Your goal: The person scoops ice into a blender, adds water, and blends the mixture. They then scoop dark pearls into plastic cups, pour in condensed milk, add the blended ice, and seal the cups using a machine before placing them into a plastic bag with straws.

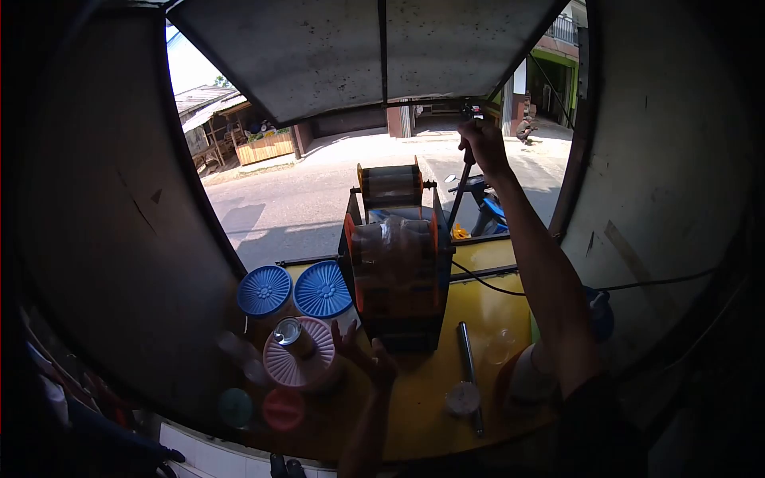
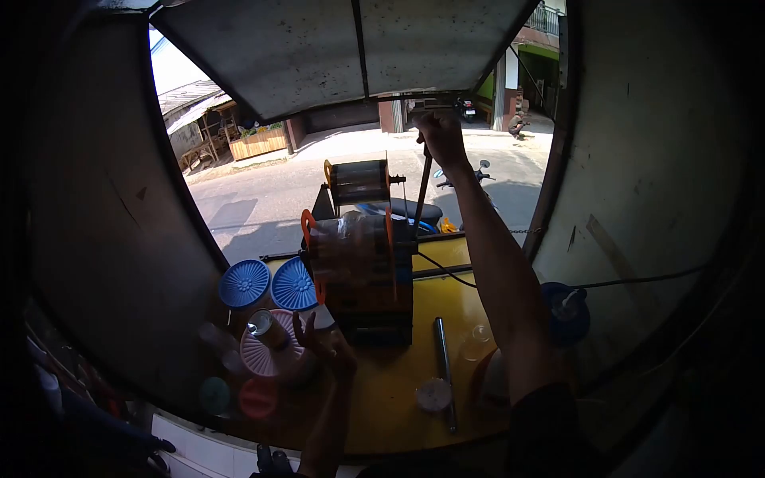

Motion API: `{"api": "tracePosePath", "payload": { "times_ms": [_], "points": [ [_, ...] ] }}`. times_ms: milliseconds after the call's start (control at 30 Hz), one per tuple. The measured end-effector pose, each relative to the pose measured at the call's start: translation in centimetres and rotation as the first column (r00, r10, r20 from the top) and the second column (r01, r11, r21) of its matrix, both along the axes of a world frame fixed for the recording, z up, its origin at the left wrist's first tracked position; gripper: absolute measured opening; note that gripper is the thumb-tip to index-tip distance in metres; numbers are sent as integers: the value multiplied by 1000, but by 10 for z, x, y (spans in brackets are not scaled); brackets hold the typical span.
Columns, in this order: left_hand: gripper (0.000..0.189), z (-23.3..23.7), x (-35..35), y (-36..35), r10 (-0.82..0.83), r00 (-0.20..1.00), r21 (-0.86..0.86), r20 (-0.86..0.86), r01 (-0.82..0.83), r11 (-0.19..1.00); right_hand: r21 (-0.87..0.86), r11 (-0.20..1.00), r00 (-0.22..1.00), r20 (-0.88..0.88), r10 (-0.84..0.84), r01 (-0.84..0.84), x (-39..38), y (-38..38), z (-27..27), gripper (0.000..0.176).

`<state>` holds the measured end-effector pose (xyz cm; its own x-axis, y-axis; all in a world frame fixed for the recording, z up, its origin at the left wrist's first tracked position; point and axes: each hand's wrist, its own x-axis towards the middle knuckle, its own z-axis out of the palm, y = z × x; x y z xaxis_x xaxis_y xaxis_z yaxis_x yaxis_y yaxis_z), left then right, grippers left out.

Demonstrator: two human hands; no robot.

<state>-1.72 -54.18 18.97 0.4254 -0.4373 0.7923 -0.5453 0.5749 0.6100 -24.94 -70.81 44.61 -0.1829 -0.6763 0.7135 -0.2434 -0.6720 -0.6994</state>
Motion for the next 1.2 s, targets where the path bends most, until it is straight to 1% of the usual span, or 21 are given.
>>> {"api": "tracePosePath", "payload": {
  "times_ms": [33, 100, 133, 167, 200, 233, 267, 300, 333, 367, 467, 567, 633, 700, 733, 767, 800, 900, 1000, 1100, 1200],
  "points": [
    [39, -35, -4, 3, 44, 981, 70, -188, -31, 997, 76, 996, 999, 17, 51, -52, -5, -12, 4, 22],
    [40, -98, -7, 0, 68, 844, 409, -532, 186, 893, -54, 936, 927, -130, -352, 348, -6, -40, -17, 54],
    [38, -146, -6, -18, 87, 716, 477, -692, 364, 800, 133, 761, 758, -297, -580, 635, 15, -9, -14, 70],
    [36, -183, -7, -43, 140, 558, 485, -818, 539, 688, 80, 813, 784, -333, -524, 577, 29, 3, -21, 74],
    [36, -198, -9, -61, 142, 553, 484, -821, 543, 687, -26, 872, 810, -357, -465, 489, 47, 14, -31, 75],
    [34, -206, -14, -70, 61, 398, 330, -915, 654, 681, -54, 954, 825, -489, -282, 294, 58, 21, -40, 71],
    [33, -214, -19, -80, 3, 225, 172, -974, 734, 657, 130, 991, 789, -606, 100, -26, 66, 32, -43, 70],
    [33, -217, -25, -85, -52, 99, 44, -994, 771, 635, 374, 842, 610, -580, 539, -389, 66, 26, -47, 77],
    [33, -213, -31, -91, -102, -2, -65, -995, 781, 621, 559, 736, 457, -578, 676, -383, 67, 29, -51, 74],
    [33, -209, -37, -95, -133, -55, -126, -990, 778, 616, 616, 741, 404, -626, 667, -269, 66, 31, -50, 72],
    [33, -200, -48, -105, -191, -132, -224, -973, 752, 620, 613, 784, 329, -723, 607, -98, 65, 29, -44, 63],
    [34, -160, -46, -81, -169, -141, -216, -975, 769, 602, 237, 971, 581, -787, 210, -30, 67, 41, -45, 55],
    [32, -118, -42, -48, -113, -157, -193, -981, 806, 559, -278, 957, 845, -489, -218, 86, 74, 80, -43, 42],
    [31, -185, -34, -31, -84, -71, -105, -994, 833, 544, -372, 894, 957, -47, -286, 249, 77, 124, -77, 26],
    [30, -196, -29, -16, -77, 20, -23, -997, 852, 523, -364, 882, 949, 22, -314, 300, 83, 154, -100, 20],
    [31, -208, -22, 10, 7, 18, 19, -1000, 871, 491, -347, 920, 982, 18, -186, 181, 85, 170, -133, 19],
    [32, -199, -16, 38, 88, 17, 55, -996, 888, 456, -318, 939, 982, -85, -169, 134, 92, 182, -167, 18],
    [36, -229, -6, 85, -57, 24, -3, -998, 900, 437, 140, 976, 786, -616, -47, 168, 106, 189, -260, 28],
    [43, -208, -5, 100, -36, -107, -112, -994, 874, 474, 324, 908, 679, -732, 62, 266, 116, 177, -324, 37],
    [47, -214, -4, 85, -145, 428, 350, -892, 858, 375, 288, 867, 506, -861, 49, 407, 116, 168, -352, 46],
    [47, -233, -10, 44, -197, 606, 451, -771, 736, 505, 451, 790, 411, -868, 279, 416, 114, 158, -346, 49]
  ]
}}
